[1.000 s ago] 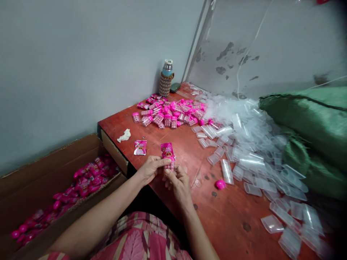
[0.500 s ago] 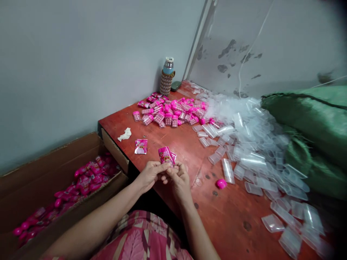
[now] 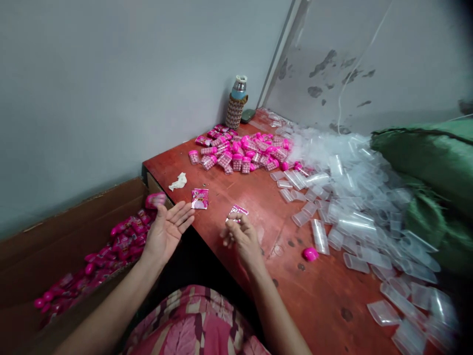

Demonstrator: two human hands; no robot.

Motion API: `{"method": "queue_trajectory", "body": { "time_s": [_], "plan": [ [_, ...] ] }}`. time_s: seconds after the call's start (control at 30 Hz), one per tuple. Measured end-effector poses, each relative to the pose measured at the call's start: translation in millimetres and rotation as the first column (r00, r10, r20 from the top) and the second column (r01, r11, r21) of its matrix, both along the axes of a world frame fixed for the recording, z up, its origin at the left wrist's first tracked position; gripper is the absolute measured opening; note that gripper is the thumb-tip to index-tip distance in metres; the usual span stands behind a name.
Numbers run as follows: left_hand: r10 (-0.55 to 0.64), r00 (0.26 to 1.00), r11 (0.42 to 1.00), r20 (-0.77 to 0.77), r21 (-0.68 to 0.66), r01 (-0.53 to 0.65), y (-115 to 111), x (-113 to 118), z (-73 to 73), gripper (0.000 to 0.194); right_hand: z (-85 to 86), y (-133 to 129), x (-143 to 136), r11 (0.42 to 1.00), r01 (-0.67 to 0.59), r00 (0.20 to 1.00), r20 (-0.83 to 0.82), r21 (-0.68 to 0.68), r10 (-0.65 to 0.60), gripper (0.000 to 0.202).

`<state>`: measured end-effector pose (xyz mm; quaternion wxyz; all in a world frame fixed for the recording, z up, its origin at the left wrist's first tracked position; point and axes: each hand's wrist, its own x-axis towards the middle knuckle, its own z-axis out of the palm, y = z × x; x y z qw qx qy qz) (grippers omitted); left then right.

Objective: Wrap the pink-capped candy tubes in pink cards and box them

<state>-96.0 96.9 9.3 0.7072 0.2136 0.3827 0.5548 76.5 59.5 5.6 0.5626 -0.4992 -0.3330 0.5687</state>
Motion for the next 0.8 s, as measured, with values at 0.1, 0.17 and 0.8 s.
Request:
{"method": "queue_trajectory", "body": {
  "time_s": [0.1,0.17,0.8],
  "plan": [
    [-0.114,0.934,0.982,-0.337,0.106,0.158,6,18,-7.4,0.045,-3.4,-5,22,0.995,0.099,0.993,0.074,-0.023,-0.097,0.027],
    [-0.123,0.751,0.899,-0.649,0.247,0.361,11,42,-15.5,0.037,-7.7,-11,34,0.989,0.143,0.985,0.102,-0.035,-0.138,0.026],
    [0.173,0.510,0.650,-0.842,0.487,0.583,17,95,-45.5,0.022,-26.7,4,49,0.958,0.284,0.927,0.242,0.039,-0.285,0.035]
  ]
}}
